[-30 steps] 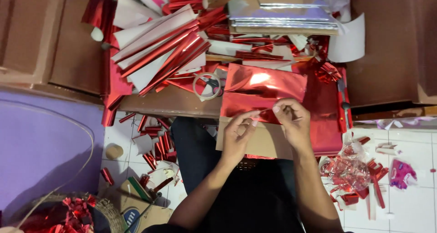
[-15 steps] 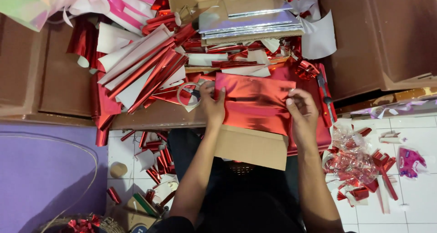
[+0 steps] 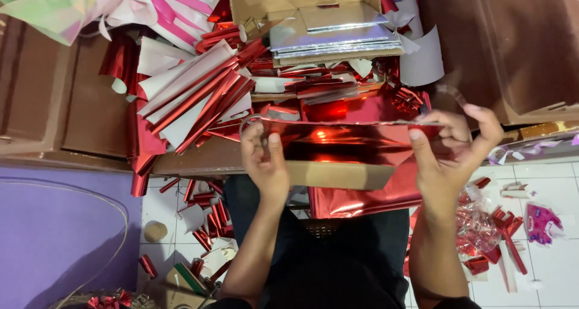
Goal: The person wraps a small cardboard box with red metallic paper, folds the edges, and secures the package with clear tape. They use scissors to cut the tape and smooth the paper around the box.
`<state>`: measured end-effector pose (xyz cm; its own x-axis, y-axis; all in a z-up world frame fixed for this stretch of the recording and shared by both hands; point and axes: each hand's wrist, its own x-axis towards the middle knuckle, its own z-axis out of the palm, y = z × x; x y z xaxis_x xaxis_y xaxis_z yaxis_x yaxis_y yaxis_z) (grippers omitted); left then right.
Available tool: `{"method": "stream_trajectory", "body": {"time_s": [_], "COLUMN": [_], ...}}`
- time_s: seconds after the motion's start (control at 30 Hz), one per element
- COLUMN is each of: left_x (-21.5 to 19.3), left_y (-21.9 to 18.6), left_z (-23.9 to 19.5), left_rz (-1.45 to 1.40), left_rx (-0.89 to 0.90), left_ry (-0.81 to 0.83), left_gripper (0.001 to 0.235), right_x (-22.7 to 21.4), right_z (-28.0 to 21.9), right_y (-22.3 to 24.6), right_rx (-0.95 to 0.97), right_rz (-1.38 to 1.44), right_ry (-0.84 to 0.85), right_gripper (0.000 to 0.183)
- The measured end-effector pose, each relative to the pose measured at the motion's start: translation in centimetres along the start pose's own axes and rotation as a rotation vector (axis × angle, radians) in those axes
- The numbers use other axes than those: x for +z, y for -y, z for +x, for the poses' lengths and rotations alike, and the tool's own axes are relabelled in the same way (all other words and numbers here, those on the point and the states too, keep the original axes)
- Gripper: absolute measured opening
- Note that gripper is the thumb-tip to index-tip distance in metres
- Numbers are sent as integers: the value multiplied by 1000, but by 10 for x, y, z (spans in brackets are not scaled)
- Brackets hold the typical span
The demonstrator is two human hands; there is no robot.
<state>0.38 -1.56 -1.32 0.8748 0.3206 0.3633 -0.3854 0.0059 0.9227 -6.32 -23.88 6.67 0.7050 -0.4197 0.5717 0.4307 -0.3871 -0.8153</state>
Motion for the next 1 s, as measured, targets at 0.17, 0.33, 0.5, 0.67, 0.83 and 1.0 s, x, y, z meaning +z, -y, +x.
{"method": "stream_trajectory", "body": {"time_s": [0.17, 0.33, 0.5, 0.67, 0.83, 1.0], "left_x": [19, 45, 44, 42, 39, 38], "left_y": [-33, -29, -47, -49, -47, -49], "left_z": [-4, -1, 7, 9, 7, 8], "left_rz": [555, 496, 580, 590, 627, 630], "left_rx": [581, 779, 767, 773, 732, 720], "left_ry": [50, 297, 381, 506, 580, 614], "left_gripper": [48, 27, 18, 10, 23, 23], "right_x": [10, 10, -13, -6, -3, 1], "right_z": [-12, -17, -6, 10, 18, 21], "right_y": [-5, -28, -12, 9, 11, 16], "right_rx": [-4, -127, -194, -196, -160, -143], "right_rz": [84, 129, -79, -119, -191, -226], "right_ry": [99, 139, 92, 357, 506, 527], "right_gripper": [58, 67, 26, 17, 24, 25]}}
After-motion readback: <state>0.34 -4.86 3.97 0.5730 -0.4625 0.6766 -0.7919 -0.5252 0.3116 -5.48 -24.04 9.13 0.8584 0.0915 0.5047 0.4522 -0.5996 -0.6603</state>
